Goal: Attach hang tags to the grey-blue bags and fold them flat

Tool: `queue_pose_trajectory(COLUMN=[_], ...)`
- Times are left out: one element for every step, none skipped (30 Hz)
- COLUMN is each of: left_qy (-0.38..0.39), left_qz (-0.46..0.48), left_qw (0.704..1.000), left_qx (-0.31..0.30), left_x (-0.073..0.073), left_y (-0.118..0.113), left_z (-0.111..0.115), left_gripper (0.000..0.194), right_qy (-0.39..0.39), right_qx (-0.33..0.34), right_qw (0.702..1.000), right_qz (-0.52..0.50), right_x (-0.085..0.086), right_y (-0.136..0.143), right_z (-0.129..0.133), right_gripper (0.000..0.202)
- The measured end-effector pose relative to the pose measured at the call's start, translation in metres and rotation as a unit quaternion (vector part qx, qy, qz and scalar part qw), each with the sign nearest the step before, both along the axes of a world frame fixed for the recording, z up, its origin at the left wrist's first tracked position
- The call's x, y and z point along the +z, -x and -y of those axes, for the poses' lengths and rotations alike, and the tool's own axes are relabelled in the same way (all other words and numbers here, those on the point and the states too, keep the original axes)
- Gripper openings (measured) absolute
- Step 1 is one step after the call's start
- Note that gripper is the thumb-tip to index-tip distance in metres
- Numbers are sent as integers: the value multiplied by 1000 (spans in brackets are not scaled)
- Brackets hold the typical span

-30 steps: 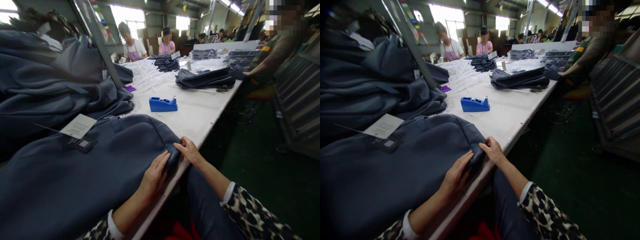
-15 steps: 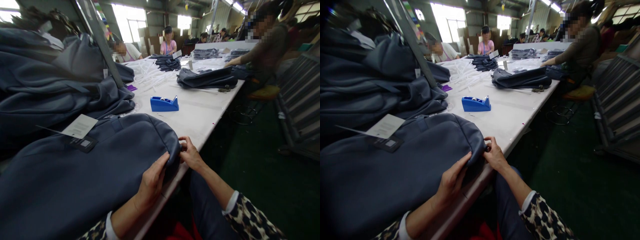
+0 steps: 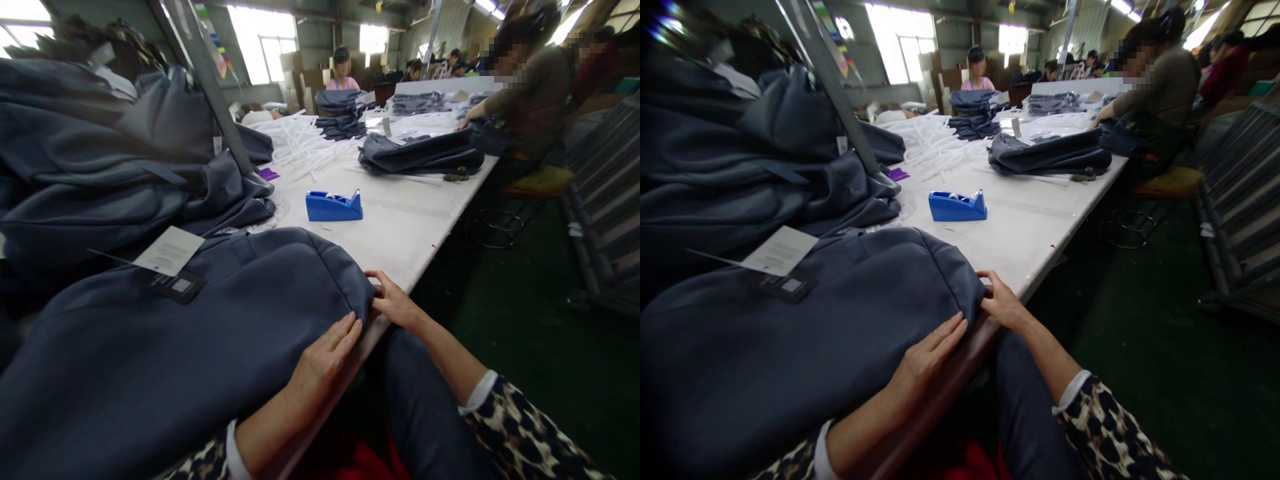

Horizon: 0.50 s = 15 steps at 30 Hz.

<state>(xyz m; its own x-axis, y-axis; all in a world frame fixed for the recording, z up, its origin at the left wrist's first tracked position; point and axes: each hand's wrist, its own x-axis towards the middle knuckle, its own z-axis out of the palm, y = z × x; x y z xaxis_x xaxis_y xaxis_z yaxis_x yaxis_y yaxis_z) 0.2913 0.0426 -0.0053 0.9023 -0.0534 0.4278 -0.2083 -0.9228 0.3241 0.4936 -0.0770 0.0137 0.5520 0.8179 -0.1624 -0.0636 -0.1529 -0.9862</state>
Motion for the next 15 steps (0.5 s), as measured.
queue_pose_trajectory(left_qy=[1,1,1,-1,-5,-11,-17,-24,-31,-38,-42,-41,-35,-25,-14], left_qz=[-9,-14,-17,-16,-14,-15,-17,-19,-22,-24,-24,-26,-33,-45,-63], left_qw=[1000,1000,1000,1000,1000,1000,1000,999,999,999,999,999,999,999,998], left_qx=[0,-1,-3,-3,-2,1,5,9,12,16,19,20,19,19,23], left_x=[-1,-2,-3,-5,-7,-9,-11,-12,-13,-13,-11,-8,-3,3,9], left_y=[0,1,1,1,1,1,1,1,0,0,1,1,3,6,9], left_z=[-1,-1,-2,-1,-1,1,3,6,9,12,14,15,14,12,8], left_gripper=[62,62,62,62,63,63,64,65,67,68,69,70,70,69,67], right_qy=[12,27,47,71,97,121,140,151,155,153,149,145,143,140,138], right_qx=[8,7,-2,-18,-38,-55,-66,-74,-83,-88,-87,-82,-76,-70,-64], right_qw=[1000,999,999,997,993,983,969,954,942,936,936,938,938,938,937], right_qz=[-15,-25,-21,6,60,128,194,250,287,304,306,303,305,310,315], right_x=[6,12,17,19,19,17,14,9,4,0,-4,-7,-9,-10,-11], right_y=[-2,-2,-1,1,4,8,13,18,22,24,25,25,24,22,19], right_z=[5,8,10,9,6,1,-5,-12,-19,-24,-28,-30,-31,-31,-30], right_gripper=[50,48,47,48,52,56,58,59,57,54,50,45,41,37,33])
